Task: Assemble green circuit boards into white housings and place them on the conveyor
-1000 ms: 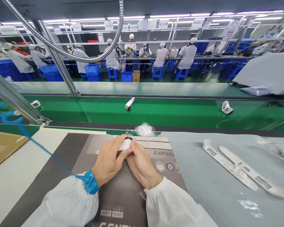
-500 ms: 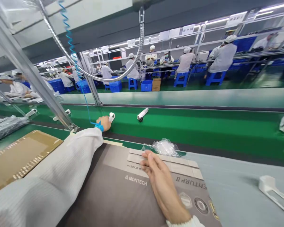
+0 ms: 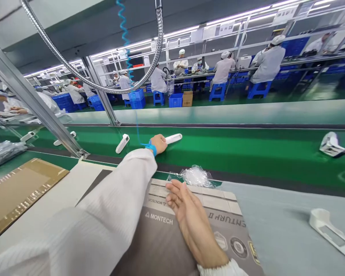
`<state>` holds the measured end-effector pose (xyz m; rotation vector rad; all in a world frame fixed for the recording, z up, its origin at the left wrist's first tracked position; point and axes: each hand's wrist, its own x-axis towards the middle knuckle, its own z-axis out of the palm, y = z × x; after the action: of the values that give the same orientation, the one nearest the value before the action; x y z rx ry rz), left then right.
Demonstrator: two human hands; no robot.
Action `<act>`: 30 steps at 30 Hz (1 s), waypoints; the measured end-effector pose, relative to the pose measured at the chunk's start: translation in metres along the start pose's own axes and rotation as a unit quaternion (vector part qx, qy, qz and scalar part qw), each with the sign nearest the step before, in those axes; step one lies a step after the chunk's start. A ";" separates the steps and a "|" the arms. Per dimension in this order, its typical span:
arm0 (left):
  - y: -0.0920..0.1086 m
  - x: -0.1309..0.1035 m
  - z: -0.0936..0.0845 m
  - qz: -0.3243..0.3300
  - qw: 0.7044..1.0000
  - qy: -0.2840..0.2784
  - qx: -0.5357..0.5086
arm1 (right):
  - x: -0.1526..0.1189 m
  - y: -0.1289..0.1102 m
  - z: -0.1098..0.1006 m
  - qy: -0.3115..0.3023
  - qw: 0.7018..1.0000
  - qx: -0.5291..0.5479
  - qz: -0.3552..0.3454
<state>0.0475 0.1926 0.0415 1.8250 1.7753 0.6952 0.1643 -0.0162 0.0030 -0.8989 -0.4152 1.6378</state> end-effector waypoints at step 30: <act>-0.041 -0.206 -0.024 0.040 0.979 -0.071 -0.187 | -0.014 -0.012 -0.006 -0.003 0.628 -0.647 -0.433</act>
<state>-0.0030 -0.0124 0.0287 1.6498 1.3771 0.8421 0.1769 -0.0275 0.0123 -1.3437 -1.8374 0.1901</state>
